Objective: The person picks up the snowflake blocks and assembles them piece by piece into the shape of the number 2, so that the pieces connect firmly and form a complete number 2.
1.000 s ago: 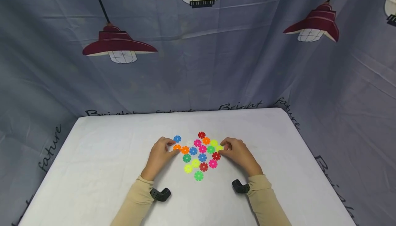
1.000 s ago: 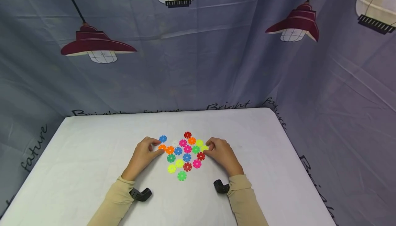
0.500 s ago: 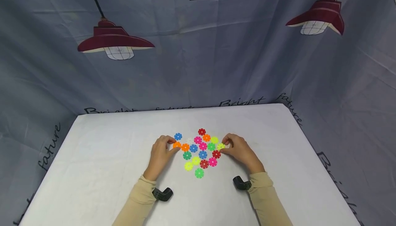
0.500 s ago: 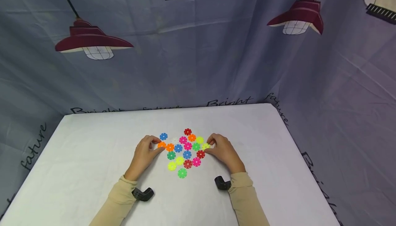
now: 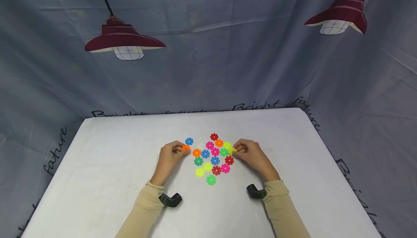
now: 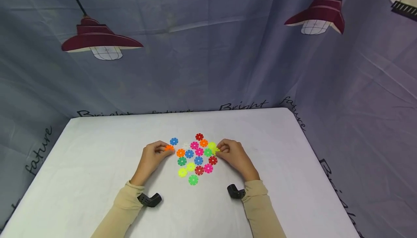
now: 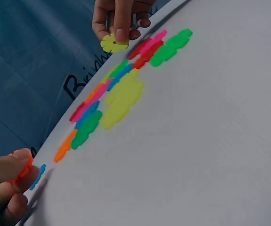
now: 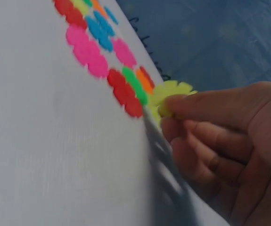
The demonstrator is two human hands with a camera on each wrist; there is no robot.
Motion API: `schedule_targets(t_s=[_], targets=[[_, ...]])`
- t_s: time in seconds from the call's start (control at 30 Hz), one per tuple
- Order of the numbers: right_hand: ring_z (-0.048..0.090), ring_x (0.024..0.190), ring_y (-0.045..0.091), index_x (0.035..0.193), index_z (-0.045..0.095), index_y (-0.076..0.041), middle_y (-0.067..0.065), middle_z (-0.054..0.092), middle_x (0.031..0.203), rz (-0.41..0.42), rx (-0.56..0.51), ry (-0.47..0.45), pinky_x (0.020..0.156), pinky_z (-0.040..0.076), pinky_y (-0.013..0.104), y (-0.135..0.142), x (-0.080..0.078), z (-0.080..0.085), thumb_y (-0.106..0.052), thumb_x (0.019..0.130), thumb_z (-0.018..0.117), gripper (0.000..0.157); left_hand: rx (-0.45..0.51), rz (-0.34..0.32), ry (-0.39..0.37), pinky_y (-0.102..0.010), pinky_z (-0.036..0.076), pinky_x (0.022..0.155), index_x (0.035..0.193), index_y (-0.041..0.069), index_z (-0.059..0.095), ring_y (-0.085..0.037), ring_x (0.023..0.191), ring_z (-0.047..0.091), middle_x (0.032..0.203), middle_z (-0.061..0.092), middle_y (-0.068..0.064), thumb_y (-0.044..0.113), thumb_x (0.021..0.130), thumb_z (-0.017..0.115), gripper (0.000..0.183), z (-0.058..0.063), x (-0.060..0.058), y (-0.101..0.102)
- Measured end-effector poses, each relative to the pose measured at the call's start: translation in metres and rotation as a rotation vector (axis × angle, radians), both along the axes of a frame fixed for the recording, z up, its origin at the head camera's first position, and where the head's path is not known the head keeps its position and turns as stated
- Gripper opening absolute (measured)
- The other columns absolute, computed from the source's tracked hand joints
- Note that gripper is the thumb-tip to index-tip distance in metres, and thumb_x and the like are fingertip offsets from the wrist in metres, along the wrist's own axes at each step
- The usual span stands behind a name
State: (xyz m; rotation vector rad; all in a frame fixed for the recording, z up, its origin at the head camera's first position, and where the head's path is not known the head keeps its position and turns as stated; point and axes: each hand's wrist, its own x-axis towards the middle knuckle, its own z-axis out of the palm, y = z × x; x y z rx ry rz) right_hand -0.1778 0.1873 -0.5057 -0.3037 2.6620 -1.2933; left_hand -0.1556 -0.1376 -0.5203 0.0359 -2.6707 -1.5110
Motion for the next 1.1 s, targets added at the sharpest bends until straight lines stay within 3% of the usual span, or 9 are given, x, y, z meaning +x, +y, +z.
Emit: schedule_targets(t_s=[0.13,0.3,0.47,0.53,0.7,0.83,1.1], targets=[[0.069,0.087,0.016,0.103,0.073,-0.011,0.003,0.075,0.094,-0.019,-0.068,0.051,0.071,0.058,0.024,-0.006,0.004,0.01,-0.016,0.089,0.082,0.017,0.117,-0.038,-0.037,-0.02,0.045,0.065,0.103,0.008,0.078,-0.022,0.075,0.063,0.086,0.078,-0.011,0.018,0.092,0.079,0.015,0.012,0.0,0.0],[0.074,0.084,0.025,0.103,0.075,-0.014,0.003,0.077,0.095,-0.019,-0.162,0.124,0.068,0.059,0.026,-0.021,0.012,0.032,-0.021,0.09,0.081,0.015,0.179,-0.095,-0.023,-0.024,0.048,0.062,0.108,0.006,0.077,-0.034,0.076,0.066,0.089,0.077,-0.014,0.017,0.098,0.072,0.015,0.039,0.004,0.008],[0.073,0.084,0.018,0.101,0.078,-0.016,0.001,0.079,0.096,0.03,-0.239,0.203,0.069,0.06,0.025,-0.039,0.018,0.052,-0.024,0.09,0.082,0.015,0.251,-0.165,-0.006,-0.041,0.058,0.074,0.105,0.01,0.078,-0.027,0.076,0.069,0.089,0.078,-0.008,0.024,0.099,0.072,0.017,0.064,0.007,0.026],[0.072,0.083,0.017,0.102,0.079,-0.015,0.002,0.079,0.098,0.056,-0.282,0.215,0.069,0.061,0.025,-0.047,0.019,0.057,-0.024,0.09,0.082,0.015,0.284,-0.165,-0.015,-0.039,0.057,0.074,0.103,0.011,0.079,-0.023,0.075,0.067,0.088,0.077,-0.009,0.027,0.098,0.072,0.018,0.07,0.009,0.03],[0.074,0.081,0.017,0.102,0.08,-0.01,0.007,0.077,0.097,0.099,-0.389,0.21,0.071,0.063,0.027,-0.059,0.023,0.056,-0.016,0.089,0.082,0.014,0.366,-0.163,-0.067,-0.03,0.049,0.075,0.101,0.009,0.078,-0.019,0.076,0.062,0.087,0.076,-0.016,0.031,0.098,0.073,0.023,0.076,0.015,0.034],[0.077,0.079,0.018,0.103,0.079,-0.005,0.012,0.077,0.096,0.122,-0.461,0.21,0.074,0.064,0.032,-0.063,0.025,0.053,-0.01,0.089,0.081,0.015,0.393,-0.173,-0.083,-0.03,0.049,0.076,0.103,0.01,0.078,-0.018,0.075,0.062,0.086,0.076,-0.013,0.033,0.098,0.073,0.024,0.077,0.018,0.034],[0.076,0.08,0.031,0.103,0.079,-0.004,0.012,0.077,0.096,0.141,-0.468,0.256,0.073,0.064,0.029,-0.064,0.025,0.053,-0.009,0.088,0.081,0.016,0.397,-0.221,-0.069,-0.03,0.047,0.075,0.102,0.011,0.078,-0.018,0.07,0.061,0.081,0.074,-0.013,0.033,0.099,0.072,0.024,0.078,0.02,0.032]])
